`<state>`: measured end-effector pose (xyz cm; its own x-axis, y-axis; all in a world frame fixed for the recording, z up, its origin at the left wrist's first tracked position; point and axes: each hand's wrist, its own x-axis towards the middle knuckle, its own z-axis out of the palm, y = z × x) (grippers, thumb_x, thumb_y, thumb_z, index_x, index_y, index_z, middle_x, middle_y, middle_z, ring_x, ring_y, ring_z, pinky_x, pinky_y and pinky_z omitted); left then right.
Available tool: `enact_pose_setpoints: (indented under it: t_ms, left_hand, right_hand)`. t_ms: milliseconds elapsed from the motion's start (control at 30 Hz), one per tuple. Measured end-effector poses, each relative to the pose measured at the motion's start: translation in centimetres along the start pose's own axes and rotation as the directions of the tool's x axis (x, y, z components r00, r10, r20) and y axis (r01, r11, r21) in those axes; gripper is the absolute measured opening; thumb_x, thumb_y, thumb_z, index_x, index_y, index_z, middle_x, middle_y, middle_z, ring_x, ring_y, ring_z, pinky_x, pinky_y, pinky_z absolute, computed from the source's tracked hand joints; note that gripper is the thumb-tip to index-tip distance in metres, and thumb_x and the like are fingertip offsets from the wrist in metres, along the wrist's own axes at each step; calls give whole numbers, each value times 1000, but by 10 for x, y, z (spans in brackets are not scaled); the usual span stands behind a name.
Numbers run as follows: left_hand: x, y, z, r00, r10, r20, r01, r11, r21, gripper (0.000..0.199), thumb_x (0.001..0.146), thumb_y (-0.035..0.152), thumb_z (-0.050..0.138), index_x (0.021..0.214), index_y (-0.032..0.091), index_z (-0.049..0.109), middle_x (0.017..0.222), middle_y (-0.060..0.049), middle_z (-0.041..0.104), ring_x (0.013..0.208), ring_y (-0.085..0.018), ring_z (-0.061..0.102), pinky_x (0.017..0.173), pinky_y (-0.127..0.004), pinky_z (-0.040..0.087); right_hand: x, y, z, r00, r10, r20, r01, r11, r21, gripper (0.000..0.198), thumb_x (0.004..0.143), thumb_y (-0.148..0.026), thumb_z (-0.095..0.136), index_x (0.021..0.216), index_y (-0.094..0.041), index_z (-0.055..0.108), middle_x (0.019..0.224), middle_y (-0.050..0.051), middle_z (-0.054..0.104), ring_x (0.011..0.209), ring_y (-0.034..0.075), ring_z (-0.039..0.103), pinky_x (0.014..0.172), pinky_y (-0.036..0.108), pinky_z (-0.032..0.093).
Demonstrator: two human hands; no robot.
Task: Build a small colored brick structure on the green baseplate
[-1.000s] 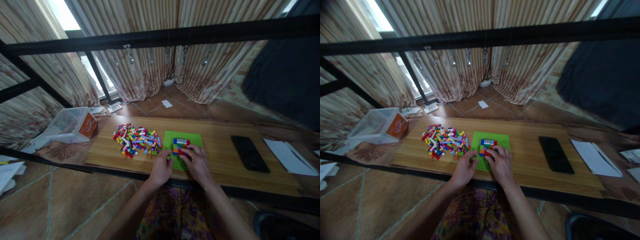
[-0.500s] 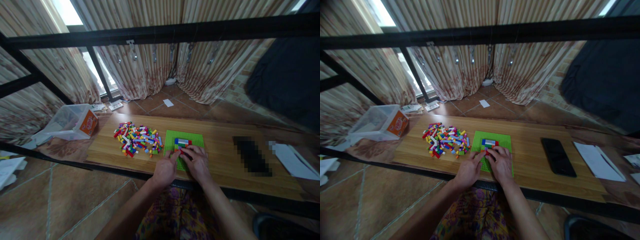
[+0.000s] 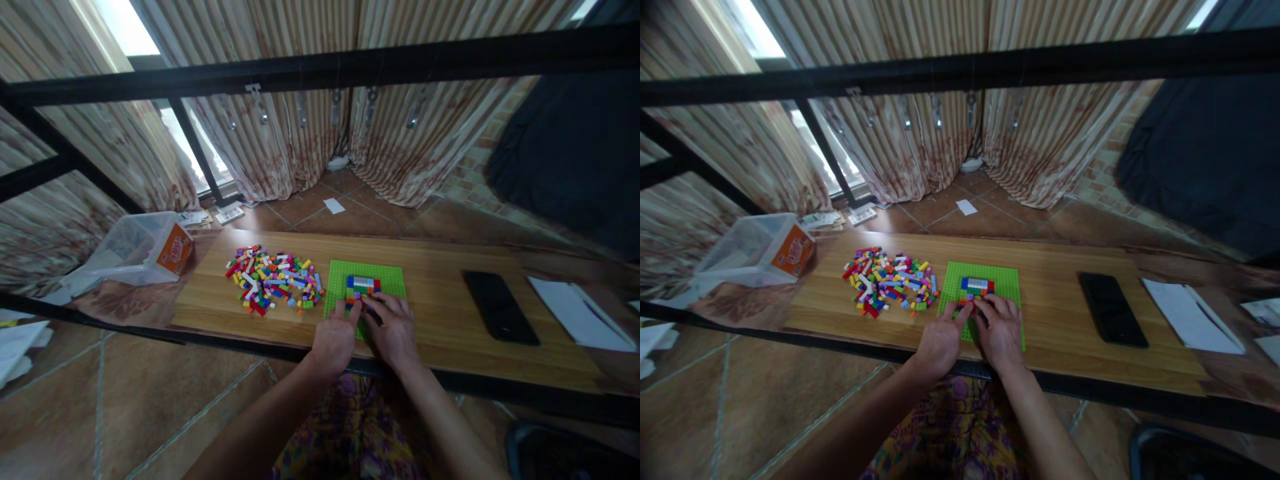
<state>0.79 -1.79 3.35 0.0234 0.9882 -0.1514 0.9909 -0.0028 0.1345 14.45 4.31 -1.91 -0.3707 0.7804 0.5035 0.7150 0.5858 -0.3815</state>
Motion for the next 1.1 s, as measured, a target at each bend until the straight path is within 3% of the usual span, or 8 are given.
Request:
enact_pose_setpoints:
  t_ms: [200, 467, 600, 733, 867, 1100]
  left_hand:
    - [3, 4, 9, 1000, -10, -23, 12, 999, 50, 48, 96, 15, 33, 143, 22, 33, 119, -13, 50, 100, -22, 60, 76, -31, 56]
    - [3, 5, 12, 1000, -15, -27, 17, 998, 64, 52, 93, 11, 38, 143, 23, 33, 121, -13, 51, 102, -22, 61, 77, -30, 56]
    - [0, 1, 15, 998, 4, -64, -1, 999, 51, 58, 91, 8, 39, 146, 23, 28, 125, -15, 50, 103, -23, 61, 78, -32, 56]
    - [-3, -3, 21, 996, 4, -93, 1, 999, 48, 68, 87, 4, 42, 148, 26, 23, 131, -15, 47, 108, -24, 59, 80, -33, 55]
    - [-5, -6, 26, 992, 1, -129, 4, 999, 37, 78, 83, 1, 42, 150, 27, 15, 134, -14, 48, 111, -23, 58, 86, -33, 53]
    - [-9, -9, 31, 989, 43, -143, -40, 999, 26, 71, 83, 2, 42, 147, 26, 25, 139, -13, 45, 116, -25, 54, 90, -34, 50]
  right_hand:
    - [-9, -12, -5, 999, -21, 50, 29, 987, -157, 29, 89, -20, 52, 113, -23, 67, 118, 8, 63, 106, 26, 47, 87, 39, 38]
    - [-12, -19, -9, 991, -31, 129, 58, 976, -210, 44, 80, -10, 51, 121, -20, 62, 126, 13, 58, 108, 29, 47, 89, 44, 39]
    - [-22, -9, -13, 1000, 21, 4, -20, 987, -162, 47, 83, -13, 45, 128, -20, 56, 129, 15, 54, 109, 29, 47, 87, 46, 42]
    - [-40, 12, -23, 982, 120, -149, -130, 990, -55, 40, 88, -17, 40, 122, -21, 59, 122, 13, 55, 110, 27, 49, 89, 46, 44]
    - [-57, 31, -29, 970, 188, -154, -195, 980, -32, 33, 88, -21, 41, 113, -18, 63, 117, 13, 58, 109, 26, 50, 92, 46, 44]
    - [-71, 37, -22, 972, 167, -167, -182, 980, -79, 30, 91, -23, 41, 108, -17, 65, 114, 12, 61, 107, 25, 52, 91, 44, 42]
